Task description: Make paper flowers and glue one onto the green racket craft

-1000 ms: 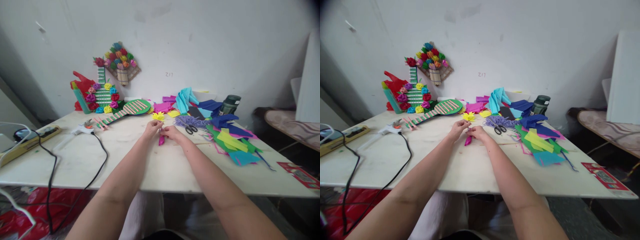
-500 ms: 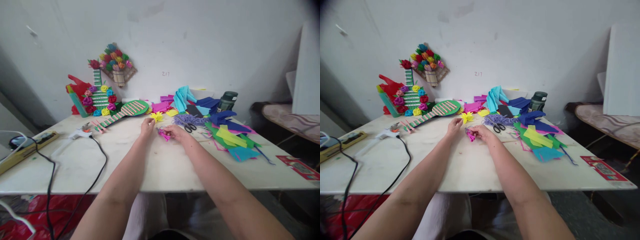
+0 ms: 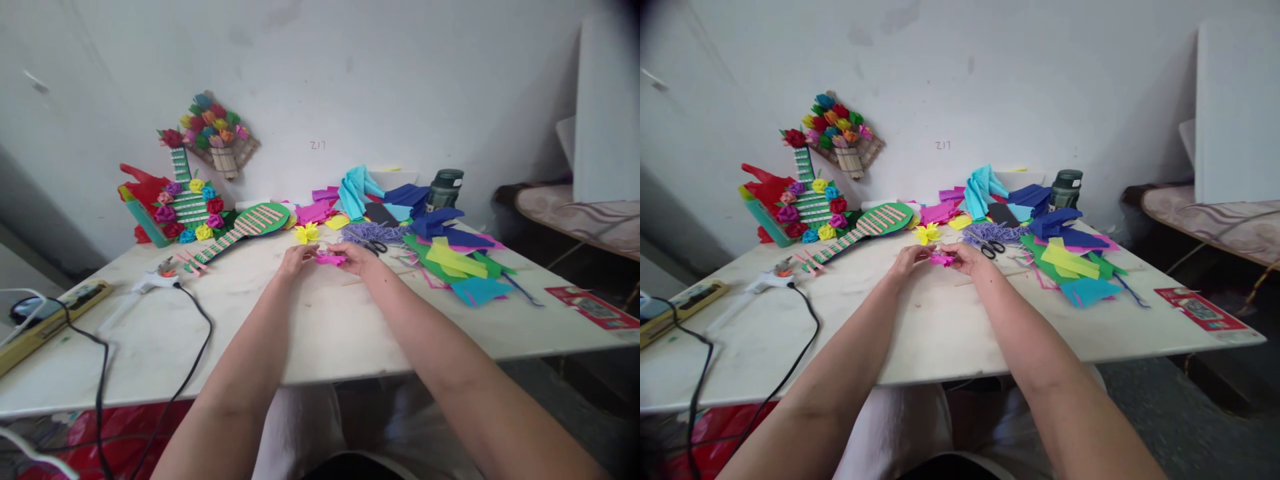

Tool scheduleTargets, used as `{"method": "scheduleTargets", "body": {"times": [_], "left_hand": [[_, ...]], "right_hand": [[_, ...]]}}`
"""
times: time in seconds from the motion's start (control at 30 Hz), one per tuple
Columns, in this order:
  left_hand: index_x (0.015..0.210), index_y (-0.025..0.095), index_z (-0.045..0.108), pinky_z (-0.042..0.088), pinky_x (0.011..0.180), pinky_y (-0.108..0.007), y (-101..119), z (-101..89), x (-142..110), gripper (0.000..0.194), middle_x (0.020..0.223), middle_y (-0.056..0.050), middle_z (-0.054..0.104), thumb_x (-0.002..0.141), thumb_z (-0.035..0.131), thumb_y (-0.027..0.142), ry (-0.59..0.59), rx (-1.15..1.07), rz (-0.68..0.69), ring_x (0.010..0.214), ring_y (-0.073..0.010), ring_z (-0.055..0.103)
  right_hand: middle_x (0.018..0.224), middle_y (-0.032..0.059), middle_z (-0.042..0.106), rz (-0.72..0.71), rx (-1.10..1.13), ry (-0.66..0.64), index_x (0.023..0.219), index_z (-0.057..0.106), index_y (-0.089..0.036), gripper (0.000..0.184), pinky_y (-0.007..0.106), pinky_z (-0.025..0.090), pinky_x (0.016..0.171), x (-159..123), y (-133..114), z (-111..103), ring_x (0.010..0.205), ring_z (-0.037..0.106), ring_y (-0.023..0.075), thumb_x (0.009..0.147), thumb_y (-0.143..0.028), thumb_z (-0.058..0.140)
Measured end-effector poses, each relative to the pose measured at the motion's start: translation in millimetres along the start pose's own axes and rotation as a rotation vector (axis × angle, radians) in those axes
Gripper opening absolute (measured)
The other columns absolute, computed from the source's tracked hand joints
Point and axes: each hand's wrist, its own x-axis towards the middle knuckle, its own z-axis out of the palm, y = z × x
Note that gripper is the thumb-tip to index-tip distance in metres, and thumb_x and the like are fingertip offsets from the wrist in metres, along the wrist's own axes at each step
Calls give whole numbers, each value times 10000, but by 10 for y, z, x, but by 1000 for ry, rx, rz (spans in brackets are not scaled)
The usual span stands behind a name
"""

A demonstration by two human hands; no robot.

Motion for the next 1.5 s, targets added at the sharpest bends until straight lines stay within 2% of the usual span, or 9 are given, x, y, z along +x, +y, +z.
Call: {"method": "scheduleTargets", "body": {"times": [0.13,0.27,0.4,0.47,0.6,0.7,1.07,1.23,1.5], "left_hand": [[775,151,697,406,878,-314,-26,2,35,290,875,-61,699,706,505,356,30,164,-21,926,-217,588],[598,163,649,433,767,-309,-70,-75,58,348,665,-78,679,754,451,404,245,319,-70,768,-218,614],[579,163,625,447,694,-298,-72,-140,63,398,610,-84,663,740,472,493,400,201,18,682,-202,622],[613,148,639,454,699,-298,-24,-110,47,408,660,-88,677,723,497,514,358,131,92,700,-198,621],[692,143,674,453,779,-305,102,1,-9,278,806,-74,700,648,601,407,46,146,210,822,-206,617],[646,151,662,449,824,-316,145,33,-44,180,856,-65,696,620,596,317,-84,175,267,864,-211,614],[676,171,678,417,854,-314,127,49,-76,139,872,-67,689,664,626,299,-81,417,243,870,-205,592],[656,158,617,407,859,-330,156,18,-88,169,989,-100,670,722,584,310,-102,347,258,907,-208,586],[668,142,560,376,921,-346,178,-63,-115,235,1196,-121,566,709,628,364,-199,50,244,1091,-219,515]], "right_hand": [[451,-36,517,17,15,-53,627,554,-111,175,132,260,312,1,5,32,339,399,22,797,-74,537],[455,-33,522,-6,28,-37,630,553,-110,170,130,326,352,12,18,26,357,424,27,793,-64,541],[456,-24,529,-16,-7,-27,629,566,-107,169,151,335,360,44,39,-8,363,426,38,797,-87,553],[459,-17,533,-39,-16,-35,629,575,-103,169,160,351,379,59,56,-16,383,445,47,796,-89,555],[470,-18,527,-75,-28,-55,641,585,-102,145,169,344,394,65,85,-15,403,454,55,785,-97,570],[479,-17,528,-84,-60,-75,631,583,-107,133,180,333,393,65,96,-26,415,456,62,762,-126,605],[469,-8,568,-136,-95,14,577,560,-125,153,186,378,397,80,121,-28,421,502,77,695,-106,655],[486,7,592,-142,-146,48,591,573,-109,144,165,291,319,67,114,-33,376,471,61,706,-124,660],[539,16,619,-109,-87,1,653,610,-85,70,140,381,366,72,92,-9,408,489,46,708,-53,640]]}}
